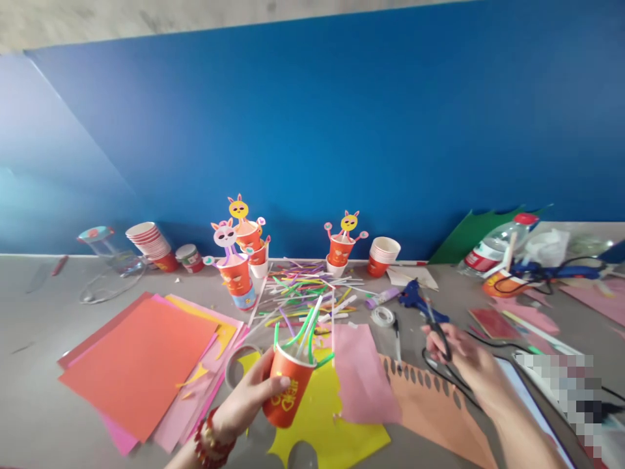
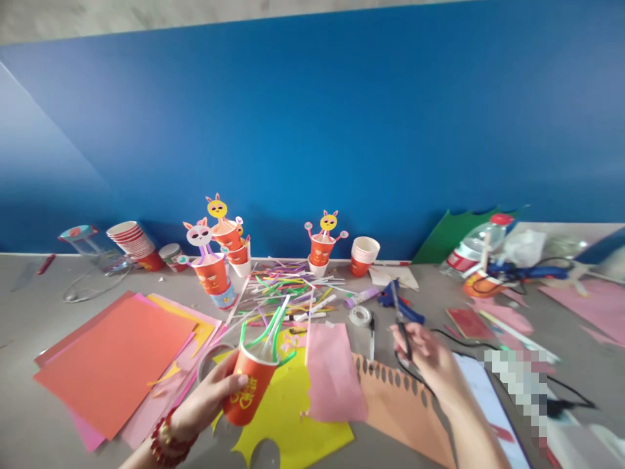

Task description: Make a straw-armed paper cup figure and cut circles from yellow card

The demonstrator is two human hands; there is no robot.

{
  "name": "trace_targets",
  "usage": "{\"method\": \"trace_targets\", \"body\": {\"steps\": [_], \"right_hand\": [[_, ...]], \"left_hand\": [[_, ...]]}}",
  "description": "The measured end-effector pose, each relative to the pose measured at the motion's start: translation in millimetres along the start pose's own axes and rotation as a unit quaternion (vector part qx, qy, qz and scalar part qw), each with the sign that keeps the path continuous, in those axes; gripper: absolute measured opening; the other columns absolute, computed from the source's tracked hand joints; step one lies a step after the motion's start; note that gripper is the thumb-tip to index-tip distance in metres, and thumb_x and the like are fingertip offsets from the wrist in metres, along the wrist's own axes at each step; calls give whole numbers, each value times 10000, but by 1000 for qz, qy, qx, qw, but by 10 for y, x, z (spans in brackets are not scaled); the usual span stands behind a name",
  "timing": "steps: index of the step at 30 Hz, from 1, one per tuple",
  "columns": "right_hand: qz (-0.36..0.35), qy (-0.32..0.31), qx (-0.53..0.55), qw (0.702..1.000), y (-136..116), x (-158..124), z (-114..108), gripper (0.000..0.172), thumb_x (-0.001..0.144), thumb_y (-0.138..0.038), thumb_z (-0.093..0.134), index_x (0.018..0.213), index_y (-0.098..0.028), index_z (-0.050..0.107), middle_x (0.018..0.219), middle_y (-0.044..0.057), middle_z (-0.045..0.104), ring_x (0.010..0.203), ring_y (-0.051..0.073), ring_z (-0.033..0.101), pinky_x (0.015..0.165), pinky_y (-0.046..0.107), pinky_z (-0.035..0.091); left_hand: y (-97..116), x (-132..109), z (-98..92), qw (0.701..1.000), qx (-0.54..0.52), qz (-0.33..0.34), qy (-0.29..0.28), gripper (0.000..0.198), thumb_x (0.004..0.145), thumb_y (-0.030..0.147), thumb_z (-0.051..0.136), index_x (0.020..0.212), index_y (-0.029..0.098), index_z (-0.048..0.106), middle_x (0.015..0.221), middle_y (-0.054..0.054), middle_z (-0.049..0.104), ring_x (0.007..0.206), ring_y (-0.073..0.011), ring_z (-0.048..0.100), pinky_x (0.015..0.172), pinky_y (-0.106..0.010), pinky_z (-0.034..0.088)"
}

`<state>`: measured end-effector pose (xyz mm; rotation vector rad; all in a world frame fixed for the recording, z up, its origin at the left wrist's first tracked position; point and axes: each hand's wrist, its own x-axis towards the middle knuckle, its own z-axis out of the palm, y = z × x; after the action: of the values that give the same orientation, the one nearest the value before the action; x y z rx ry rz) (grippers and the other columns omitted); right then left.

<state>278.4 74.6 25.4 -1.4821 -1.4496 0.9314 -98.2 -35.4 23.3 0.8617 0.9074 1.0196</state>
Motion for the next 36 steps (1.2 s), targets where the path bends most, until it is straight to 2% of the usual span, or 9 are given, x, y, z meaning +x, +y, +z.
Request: {"method": "trace_targets", "body": {"steps": [2,4,5,8,14,18,23,26,36], "right_hand": [[32,-106,52,992,-163,-113,183,412,716,-613,674,748,-206,616,594,5,597,548,167,569,530,263,476],[68,-193,102,974,-289,-238,402,396,675,-564,754,733,-199,610,653,19,615,593,172,569,557,270,475],[84,-187,136,969,-336,-297,508,394,663,-545,777,766,-200,617,707,25,626,629,175,574,575,270,477],[102,-238,180,949,-426,-409,732,386,657,-490,820,820,-197,629,795,29,630,701,168,584,619,257,475],[77,-321,153,932,-476,-330,787,351,666,-445,814,751,-175,606,704,-5,577,650,138,544,581,232,439],[73,-346,156,922,-500,-287,787,277,715,-358,766,722,-166,567,669,-31,538,594,103,489,560,217,391],[77,-353,149,920,-540,-296,798,261,678,-313,777,681,-168,560,644,-32,537,587,108,474,537,211,370],[91,-356,154,917,-528,-292,794,309,669,-369,796,690,-173,559,640,-31,529,577,113,472,525,214,378],[49,-360,92,927,-405,-255,744,471,733,-595,732,688,-173,528,618,-35,488,562,110,462,522,215,357]], "left_hand": [[31,-10,2,999,31,2,-11,581,780,411,739,1292,181,588,1125,-95,694,993,-266,638,837,-327,496],[52,-27,3,998,51,-3,-25,612,782,416,735,1321,184,563,1144,-97,687,1005,-276,631,854,-345,492],[59,-37,4,998,57,-8,-30,614,785,415,733,1327,187,557,1148,-96,686,1011,-279,628,865,-353,490],[80,-67,6,996,69,-27,-40,616,782,414,736,1327,189,557,1144,-98,689,1036,-293,620,874,-363,489],[173,-102,52,997,46,-36,-59,649,781,409,733,1358,182,542,1137,-111,699,1003,-300,641,903,-413,486],[222,-109,78,996,38,-37,-67,661,778,404,737,1367,179,539,1140,-116,703,998,-301,648,924,-425,479],[215,-104,71,996,40,-37,-72,682,778,411,734,1382,172,526,1176,-129,693,1023,-319,645,928,-442,477],[202,-99,63,996,38,-43,-70,675,778,410,733,1376,173,531,1167,-126,699,1019,-314,649,923,-435,480],[169,-95,-9,995,54,-48,-63,634,772,434,732,1331,183,570,1149,-130,709,1001,-318,656,922,-447,484]]}}
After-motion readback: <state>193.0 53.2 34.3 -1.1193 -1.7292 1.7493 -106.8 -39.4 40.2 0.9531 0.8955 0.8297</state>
